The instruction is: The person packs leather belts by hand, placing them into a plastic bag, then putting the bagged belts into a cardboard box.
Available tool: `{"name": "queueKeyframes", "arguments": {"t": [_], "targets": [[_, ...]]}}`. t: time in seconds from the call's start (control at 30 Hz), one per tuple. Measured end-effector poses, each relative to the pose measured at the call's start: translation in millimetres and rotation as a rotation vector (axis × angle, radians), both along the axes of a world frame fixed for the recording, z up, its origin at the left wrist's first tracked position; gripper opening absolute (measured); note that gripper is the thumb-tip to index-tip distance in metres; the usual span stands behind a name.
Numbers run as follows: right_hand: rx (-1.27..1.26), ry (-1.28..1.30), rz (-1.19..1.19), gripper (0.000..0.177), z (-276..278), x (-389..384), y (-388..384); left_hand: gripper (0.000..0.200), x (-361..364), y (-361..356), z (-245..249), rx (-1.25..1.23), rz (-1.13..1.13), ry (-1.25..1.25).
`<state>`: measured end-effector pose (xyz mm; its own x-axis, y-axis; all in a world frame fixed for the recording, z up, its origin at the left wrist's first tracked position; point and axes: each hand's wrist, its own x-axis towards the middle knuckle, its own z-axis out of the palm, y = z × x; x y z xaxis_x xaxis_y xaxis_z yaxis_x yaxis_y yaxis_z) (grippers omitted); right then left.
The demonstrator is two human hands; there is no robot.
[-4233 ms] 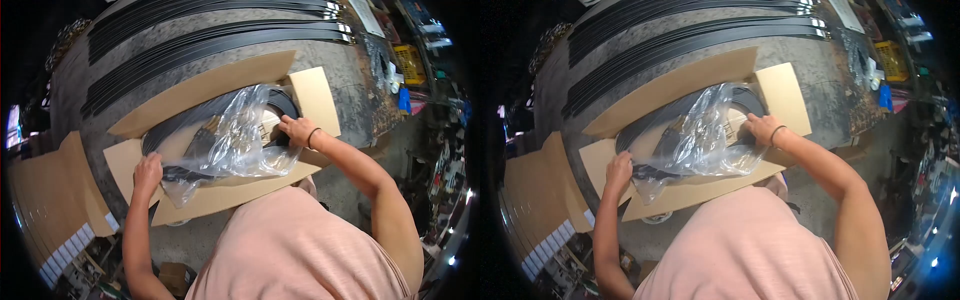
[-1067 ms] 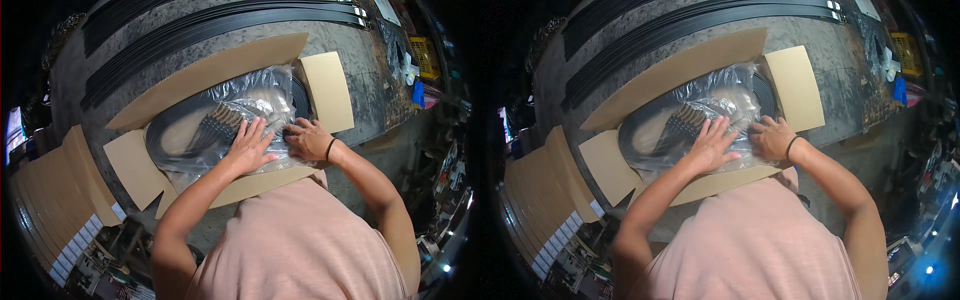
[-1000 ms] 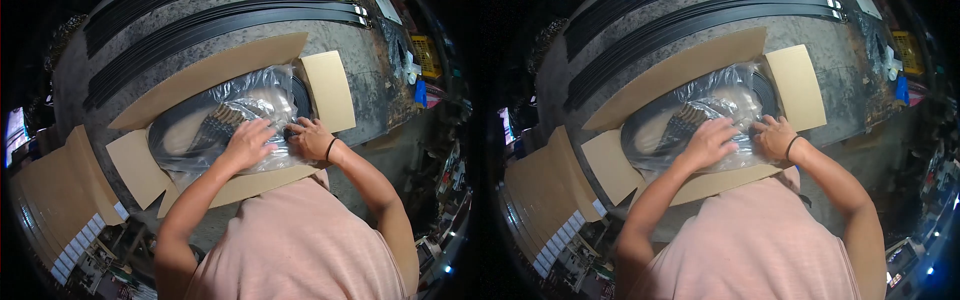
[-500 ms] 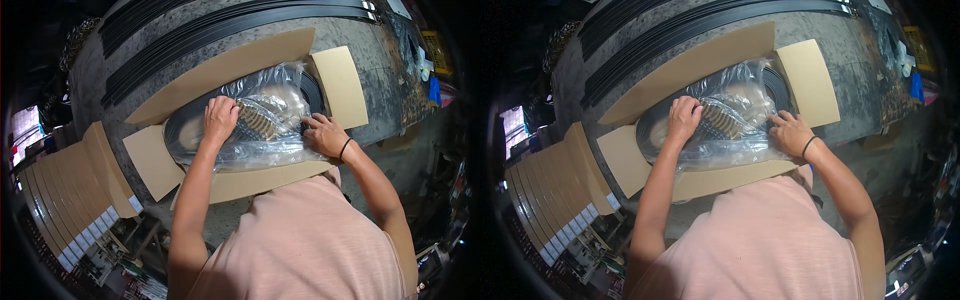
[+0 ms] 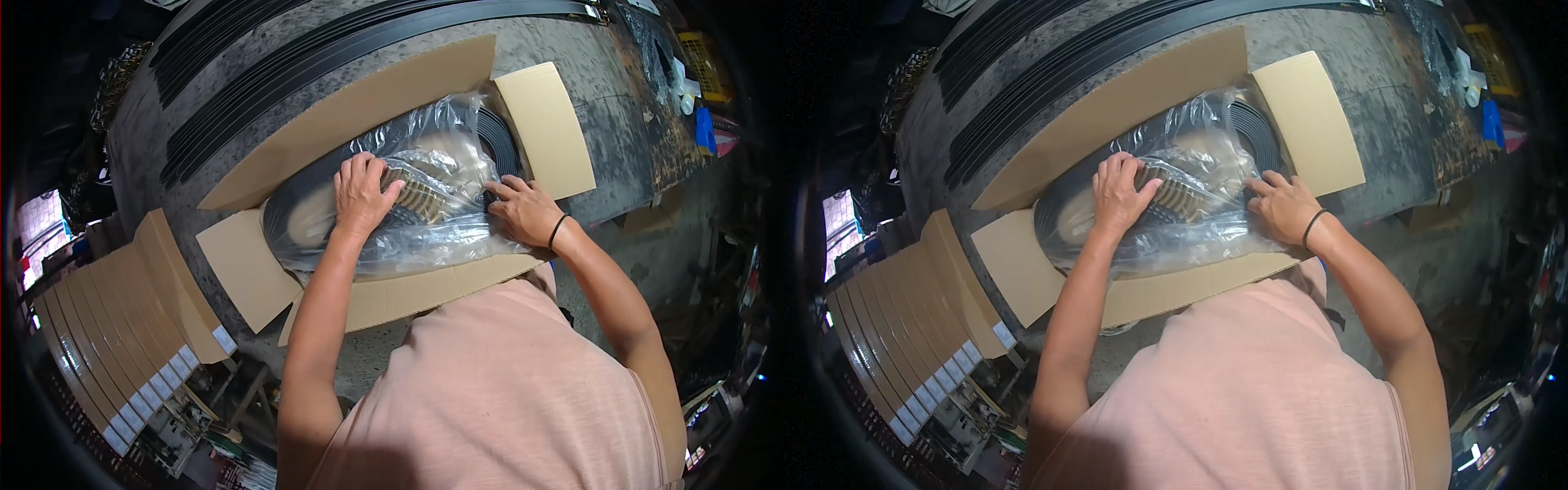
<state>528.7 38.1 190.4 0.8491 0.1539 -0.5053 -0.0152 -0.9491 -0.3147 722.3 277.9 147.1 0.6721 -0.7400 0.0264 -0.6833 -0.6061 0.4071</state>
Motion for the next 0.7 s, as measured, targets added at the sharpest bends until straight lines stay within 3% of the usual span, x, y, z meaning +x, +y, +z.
{"name": "queueKeyframes", "arguments": {"t": [0.7], "targets": [[-0.032,-0.032,-0.006,0.025,-4.9,2.7,1.3,0.053,-31.4,-13.4,12.8,0.104,-0.07,-0.009]]}}
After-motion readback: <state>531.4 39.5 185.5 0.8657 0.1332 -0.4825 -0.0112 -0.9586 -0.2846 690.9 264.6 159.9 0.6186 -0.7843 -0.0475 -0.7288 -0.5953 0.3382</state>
